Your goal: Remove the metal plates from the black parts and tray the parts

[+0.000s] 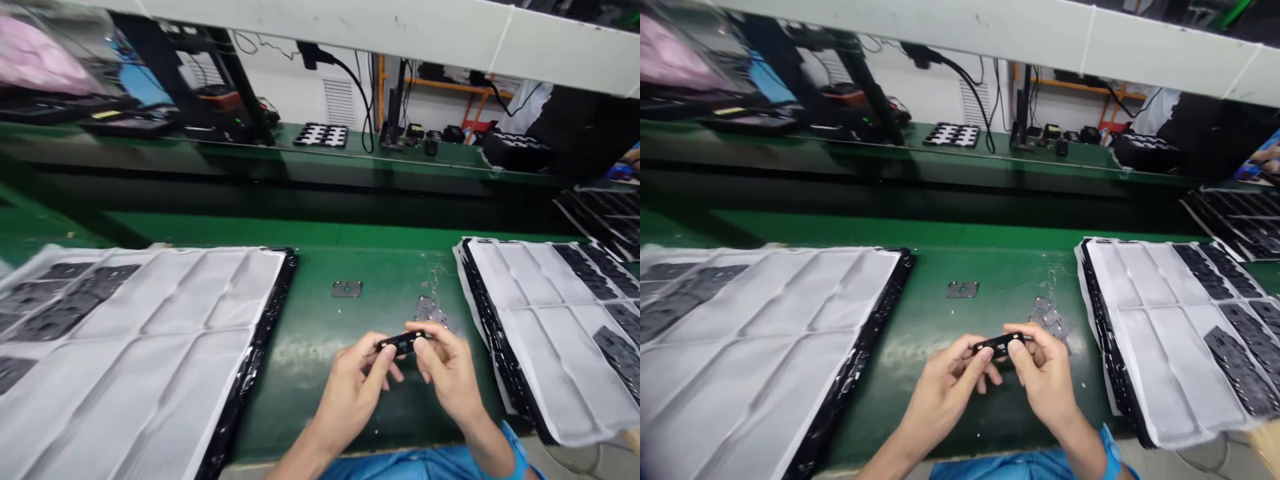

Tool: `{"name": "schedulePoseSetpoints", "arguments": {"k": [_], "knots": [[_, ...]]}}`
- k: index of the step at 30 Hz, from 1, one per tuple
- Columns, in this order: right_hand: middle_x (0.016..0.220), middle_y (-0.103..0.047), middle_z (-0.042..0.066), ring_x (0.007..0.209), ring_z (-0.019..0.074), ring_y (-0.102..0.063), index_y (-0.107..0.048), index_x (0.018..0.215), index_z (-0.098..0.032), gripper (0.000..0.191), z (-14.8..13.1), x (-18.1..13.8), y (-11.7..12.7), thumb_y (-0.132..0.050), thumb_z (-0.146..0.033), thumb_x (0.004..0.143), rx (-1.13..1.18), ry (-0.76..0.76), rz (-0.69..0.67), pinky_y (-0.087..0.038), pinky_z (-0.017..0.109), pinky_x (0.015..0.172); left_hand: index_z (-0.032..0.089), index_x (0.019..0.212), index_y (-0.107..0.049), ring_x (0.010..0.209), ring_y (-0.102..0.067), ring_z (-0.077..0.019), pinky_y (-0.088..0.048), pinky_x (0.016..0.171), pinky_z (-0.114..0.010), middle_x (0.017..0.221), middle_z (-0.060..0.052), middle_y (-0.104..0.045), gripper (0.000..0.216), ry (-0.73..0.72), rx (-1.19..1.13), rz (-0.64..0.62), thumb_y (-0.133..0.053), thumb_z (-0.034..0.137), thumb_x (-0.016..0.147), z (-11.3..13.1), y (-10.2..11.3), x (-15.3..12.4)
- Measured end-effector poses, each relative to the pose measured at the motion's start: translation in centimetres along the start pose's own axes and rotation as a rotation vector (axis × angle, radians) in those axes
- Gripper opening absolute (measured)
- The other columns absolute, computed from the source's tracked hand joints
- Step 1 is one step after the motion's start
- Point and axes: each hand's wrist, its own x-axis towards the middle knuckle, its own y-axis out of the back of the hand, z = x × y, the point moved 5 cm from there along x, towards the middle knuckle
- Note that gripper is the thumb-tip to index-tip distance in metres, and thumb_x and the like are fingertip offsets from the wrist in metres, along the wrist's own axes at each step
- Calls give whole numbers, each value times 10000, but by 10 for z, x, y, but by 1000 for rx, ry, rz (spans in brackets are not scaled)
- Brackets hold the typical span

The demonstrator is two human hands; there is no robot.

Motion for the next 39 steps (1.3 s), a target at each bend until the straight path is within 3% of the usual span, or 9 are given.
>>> {"name": "schedulePoseSetpoints", "arguments": {"k": [10, 15, 19, 26, 32, 36, 39], "knots": [[507, -373, -81, 412, 78, -301, -815, 895, -161, 398, 6, 0, -1, -718, -546, 920, 83, 25, 56, -385, 229, 438, 187, 969, -688, 515, -622, -124, -471, 484, -187, 622, 11, -692, 232, -115, 159, -1, -537, 345, 1049, 9, -3, -6], [512, -385, -65, 434, 82, -279, -810, 829, -163, 420, 10, 0, 1, -728, -571, 888, 75, 27, 120, -312, 218, 407, 188, 944, -679, 523, -614, -122, -474, 509, -193, 621, 17, -670, 228, -121, 160, -1, -543, 337, 1050, 8, -6, -8], [495, -378, -61, 435, 85, -276, -810, 822, -159, 406, 12, 0, 1, -723, -550, 881, 49, 12, 127, -263, 210, 391, 189, 943, -678, 503, -591, -118, -463, 508, -196, 612, 19, -668, 239, -100, 138, -14, -541, 352, 1053, 5, -6, -9], [503, -377, -72, 431, 75, -249, -812, 819, -157, 276, 18, 0, 2, -706, -407, 870, 93, -14, 93, -307, 217, 423, 173, 954, -686, 475, -561, -119, -421, 458, -195, 588, 8, -657, 280, -35, 106, -36, -539, 394, 1044, 0, -8, -5], [517, -423, -66, 467, 91, -338, -807, 889, -157, 206, 25, -3, 3, -668, -308, 872, 99, -10, 54, -329, 213, 460, 181, 945, -682, 488, -570, -129, -422, 469, -203, 590, 6, -665, 285, -9, 123, -24, -539, 410, 1036, -3, -4, 0], [569, -542, -37, 490, 104, -439, -788, 998, -154, 276, 27, -1, 3, -711, -397, 892, 75, -34, -36, -374, 210, 468, 180, 936, -675, 523, -582, -137, -423, 496, -211, 601, 6, -647, 317, 34, 139, -45, -523, 439, 1037, -12, -2, 4], [540, -531, -46, 465, 102, -454, -746, 928, -155, 344, 30, -2, 4, -712, -497, 927, 33, -84, -40, -378, 208, 452, 182, 926, -657, 528, -550, -134, -401, 507, -211, 588, 21, -616, 336, 87, 115, -80, -517, 467, 1033, -16, -2, 4]]}}
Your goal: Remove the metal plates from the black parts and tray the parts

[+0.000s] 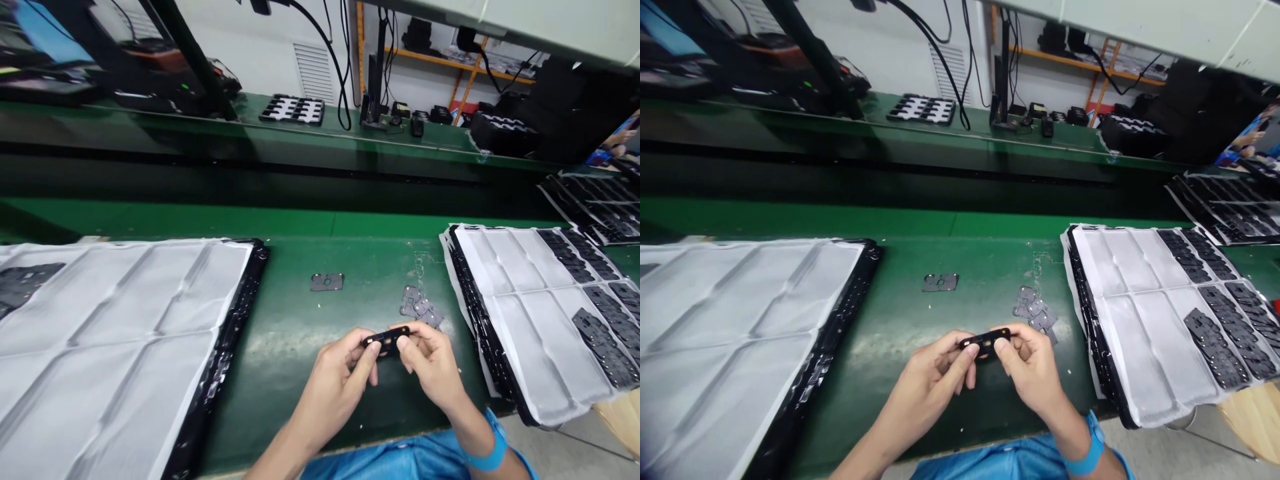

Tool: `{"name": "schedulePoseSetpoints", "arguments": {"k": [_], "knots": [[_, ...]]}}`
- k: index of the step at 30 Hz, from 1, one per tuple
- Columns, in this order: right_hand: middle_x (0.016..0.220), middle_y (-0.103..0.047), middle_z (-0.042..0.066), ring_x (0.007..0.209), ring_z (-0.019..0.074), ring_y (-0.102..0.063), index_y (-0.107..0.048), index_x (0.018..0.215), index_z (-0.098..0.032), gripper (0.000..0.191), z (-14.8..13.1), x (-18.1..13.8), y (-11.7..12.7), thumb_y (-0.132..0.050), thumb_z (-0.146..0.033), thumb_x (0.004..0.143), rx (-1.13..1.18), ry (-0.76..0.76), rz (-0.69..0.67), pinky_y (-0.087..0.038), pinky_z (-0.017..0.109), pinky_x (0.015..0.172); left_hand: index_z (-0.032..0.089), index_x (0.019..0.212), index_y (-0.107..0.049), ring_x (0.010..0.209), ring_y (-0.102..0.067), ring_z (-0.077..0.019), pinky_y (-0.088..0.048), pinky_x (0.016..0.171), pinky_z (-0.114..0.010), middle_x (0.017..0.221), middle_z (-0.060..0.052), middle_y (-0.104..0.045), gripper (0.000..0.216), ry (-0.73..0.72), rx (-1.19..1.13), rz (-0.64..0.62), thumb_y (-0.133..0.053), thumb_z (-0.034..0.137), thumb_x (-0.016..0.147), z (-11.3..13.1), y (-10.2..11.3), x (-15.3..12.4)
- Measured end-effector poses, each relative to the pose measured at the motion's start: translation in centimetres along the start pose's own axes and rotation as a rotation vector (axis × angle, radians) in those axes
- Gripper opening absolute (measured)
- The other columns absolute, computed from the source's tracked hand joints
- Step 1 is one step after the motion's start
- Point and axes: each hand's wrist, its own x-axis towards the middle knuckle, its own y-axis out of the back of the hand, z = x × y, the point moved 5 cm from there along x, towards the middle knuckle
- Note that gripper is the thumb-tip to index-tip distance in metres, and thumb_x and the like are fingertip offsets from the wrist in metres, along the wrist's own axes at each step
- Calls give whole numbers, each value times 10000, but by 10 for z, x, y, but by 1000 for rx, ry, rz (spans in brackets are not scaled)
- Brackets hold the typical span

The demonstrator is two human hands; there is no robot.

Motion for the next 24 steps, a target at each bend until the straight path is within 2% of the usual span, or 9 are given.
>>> {"name": "schedulePoseSetpoints", "arguments": {"k": [4, 10, 15, 21, 24], "knots": [[521, -506, -62, 429, 100, -480, -686, 860, -165, 368, 2, -5, -3, -665, -512, 981, -42, -6, 47, -408, 214, 455, 180, 932, -647, 530, -486, -124, -381, 529, -216, 592, 39, -563, 339, 30, -94, 3, -516, 479, 1023, 2, -1, 0], [738, -590, -9, 472, 89, -559, -721, 868, -168, 267, 0, -16, -11, -633, -361, 1030, -71, 120, 67, -456, 224, 475, 170, 825, -629, 530, -418, -101, -376, 551, -234, 665, 48, -472, 339, 25, -233, 122, -499, 428, 1004, 6, -2, 1], [783, -598, 2, 474, 82, -570, -741, 907, -171, 242, 0, -20, -13, -601, -301, 1055, -77, 170, 77, -453, 225, 473, 157, 812, -654, 551, -419, -92, -385, 568, -234, 727, 27, -511, 322, 10, -282, 149, -516, 382, 996, 0, -4, 3], [831, -629, 18, 498, 87, -584, -761, 986, -182, 194, 1, -21, -15, -583, -216, 1056, -114, 268, 65, -491, 229, 490, 138, 802, -694, 566, -396, -75, -317, 515, -209, 789, 5, -530, 300, 37, -480, 138, -557, 342, 974, -18, -8, 7], [823, -625, 2, 477, 73, -589, -754, 984, -192, 178, 1, -20, -14, -589, -179, 1049, -96, 295, 82, -482, 209, 470, 140, 807, -701, 572, -409, -71, -305, 502, -195, 803, 4, -540, 265, 49, -466, 149, -593, 330, 956, -19, -9, 6]]}}
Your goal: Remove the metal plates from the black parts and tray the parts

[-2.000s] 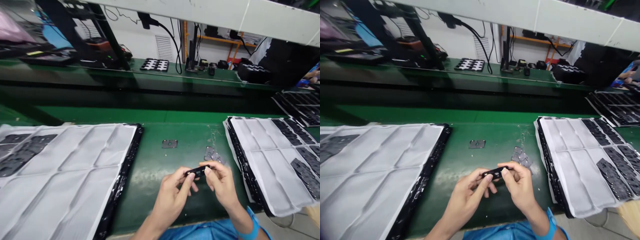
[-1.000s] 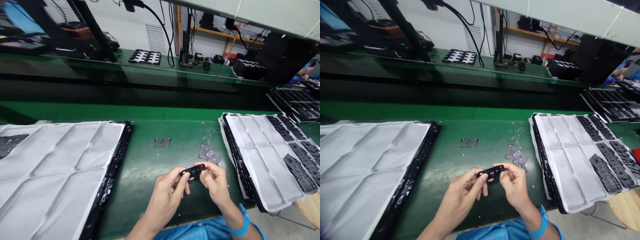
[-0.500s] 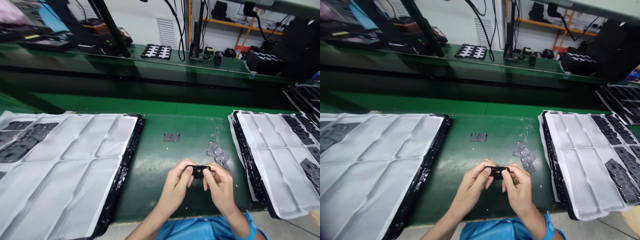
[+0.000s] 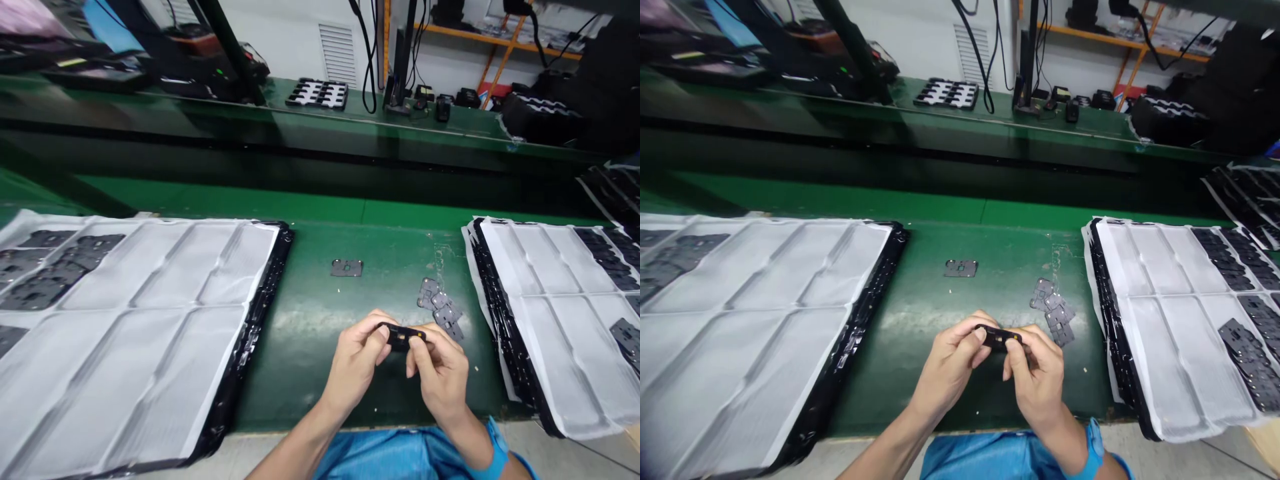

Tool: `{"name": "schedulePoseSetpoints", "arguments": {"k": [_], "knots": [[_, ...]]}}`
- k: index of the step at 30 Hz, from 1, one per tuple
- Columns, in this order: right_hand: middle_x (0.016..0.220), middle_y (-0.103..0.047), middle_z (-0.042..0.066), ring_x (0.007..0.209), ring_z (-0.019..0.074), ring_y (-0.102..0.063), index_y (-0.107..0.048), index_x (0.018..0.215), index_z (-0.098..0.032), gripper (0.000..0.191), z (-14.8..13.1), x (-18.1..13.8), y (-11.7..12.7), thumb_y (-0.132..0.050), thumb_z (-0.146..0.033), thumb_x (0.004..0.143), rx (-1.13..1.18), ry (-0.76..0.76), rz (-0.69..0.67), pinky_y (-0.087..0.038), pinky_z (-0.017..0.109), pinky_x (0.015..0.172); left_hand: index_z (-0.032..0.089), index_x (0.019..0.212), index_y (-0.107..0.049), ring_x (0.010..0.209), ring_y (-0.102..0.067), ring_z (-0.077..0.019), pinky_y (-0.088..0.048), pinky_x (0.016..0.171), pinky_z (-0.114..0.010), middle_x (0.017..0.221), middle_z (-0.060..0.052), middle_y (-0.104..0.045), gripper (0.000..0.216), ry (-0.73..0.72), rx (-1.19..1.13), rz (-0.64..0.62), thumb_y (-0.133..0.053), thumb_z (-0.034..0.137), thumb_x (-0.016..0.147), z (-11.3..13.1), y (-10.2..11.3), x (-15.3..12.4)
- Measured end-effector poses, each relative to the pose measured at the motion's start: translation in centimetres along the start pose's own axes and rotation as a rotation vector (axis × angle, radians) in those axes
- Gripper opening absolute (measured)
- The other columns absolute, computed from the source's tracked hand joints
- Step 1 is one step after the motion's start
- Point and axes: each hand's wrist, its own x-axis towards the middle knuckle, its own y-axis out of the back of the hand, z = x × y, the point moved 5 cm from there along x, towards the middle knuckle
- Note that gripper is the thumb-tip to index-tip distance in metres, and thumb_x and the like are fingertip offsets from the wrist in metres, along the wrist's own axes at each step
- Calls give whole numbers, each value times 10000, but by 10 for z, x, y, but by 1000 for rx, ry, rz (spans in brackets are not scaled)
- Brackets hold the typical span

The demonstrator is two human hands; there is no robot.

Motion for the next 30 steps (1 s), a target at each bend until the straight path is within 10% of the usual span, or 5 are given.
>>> {"name": "schedulePoseSetpoints", "arguments": {"k": [30], "knots": [[779, -641, 4, 500, 97, -582, -771, 1037, -198, 206, -5, -4, 3, -584, -112, 1027, -91, 100, -15, -499, 243, 520, 135, 797, -722, 513, -415, -59, -324, 501, -222, 817, -10, -577, 316, -121, 30, -21, -546, 306, 996, 11, -1, -3]]}}
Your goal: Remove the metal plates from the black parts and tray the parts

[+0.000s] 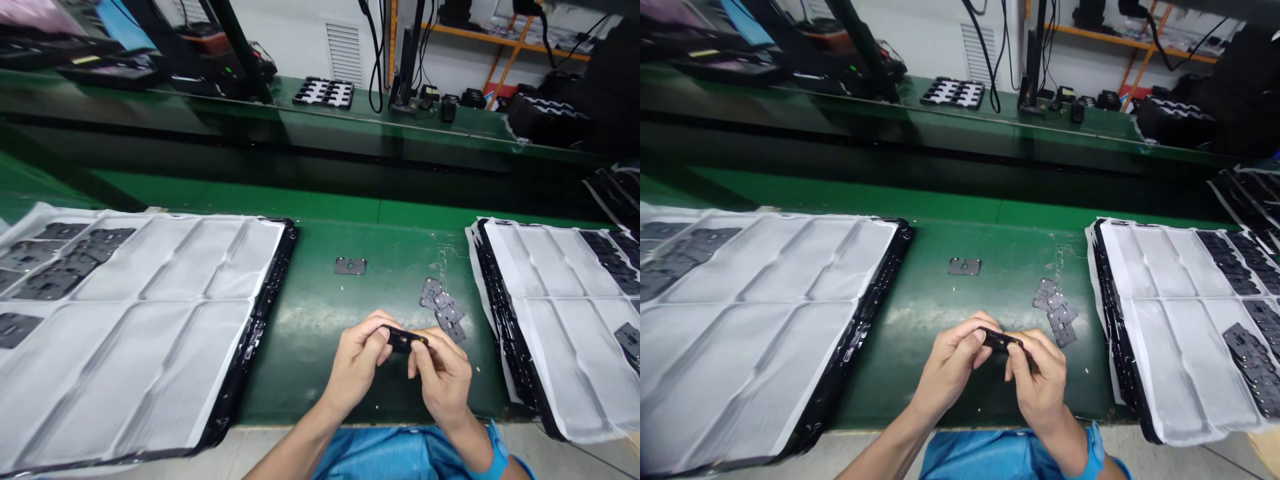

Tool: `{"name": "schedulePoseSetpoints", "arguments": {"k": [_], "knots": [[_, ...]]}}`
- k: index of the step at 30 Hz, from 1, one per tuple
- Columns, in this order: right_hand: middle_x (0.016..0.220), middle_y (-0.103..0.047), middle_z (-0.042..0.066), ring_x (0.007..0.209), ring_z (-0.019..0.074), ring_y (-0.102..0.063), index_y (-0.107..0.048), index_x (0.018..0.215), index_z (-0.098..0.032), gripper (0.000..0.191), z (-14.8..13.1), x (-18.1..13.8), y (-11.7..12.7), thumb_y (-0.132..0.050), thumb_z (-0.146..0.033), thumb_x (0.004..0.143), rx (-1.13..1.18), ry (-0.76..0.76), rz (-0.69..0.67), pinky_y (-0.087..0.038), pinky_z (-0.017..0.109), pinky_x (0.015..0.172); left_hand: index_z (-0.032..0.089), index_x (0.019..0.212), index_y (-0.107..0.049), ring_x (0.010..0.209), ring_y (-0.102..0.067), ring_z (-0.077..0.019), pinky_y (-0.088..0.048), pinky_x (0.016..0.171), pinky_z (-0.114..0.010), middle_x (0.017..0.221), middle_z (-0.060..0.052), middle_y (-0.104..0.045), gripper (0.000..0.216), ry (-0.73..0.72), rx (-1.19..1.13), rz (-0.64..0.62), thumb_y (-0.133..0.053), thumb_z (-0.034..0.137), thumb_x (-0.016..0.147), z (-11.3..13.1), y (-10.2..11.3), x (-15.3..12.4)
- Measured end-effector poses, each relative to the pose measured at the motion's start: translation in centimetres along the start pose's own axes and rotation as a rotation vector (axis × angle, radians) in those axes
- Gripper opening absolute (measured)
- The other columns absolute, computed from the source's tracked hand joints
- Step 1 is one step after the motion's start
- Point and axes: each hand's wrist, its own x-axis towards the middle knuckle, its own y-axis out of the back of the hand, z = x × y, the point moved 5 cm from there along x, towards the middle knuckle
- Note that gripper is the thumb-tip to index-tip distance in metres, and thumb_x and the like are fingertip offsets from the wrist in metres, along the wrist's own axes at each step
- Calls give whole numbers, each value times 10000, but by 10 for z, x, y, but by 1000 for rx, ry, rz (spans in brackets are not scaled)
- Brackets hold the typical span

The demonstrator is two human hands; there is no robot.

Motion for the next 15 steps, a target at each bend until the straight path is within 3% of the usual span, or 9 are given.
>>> {"name": "schedulePoseSetpoints", "arguments": {"k": [15], "knots": [[825, -658, 11, 492, 91, -586, -777, 1085, -219, 253, -6, -1, 3, -570, -85, 1026, 27, 30, 34, -500, 236, 497, 151, 866, -747, 575, -461, -100, -382, 525, -233, 833, -32, -598, 337, -140, 110, -8, -557, 375, 1032, 6, -3, -5]]}}
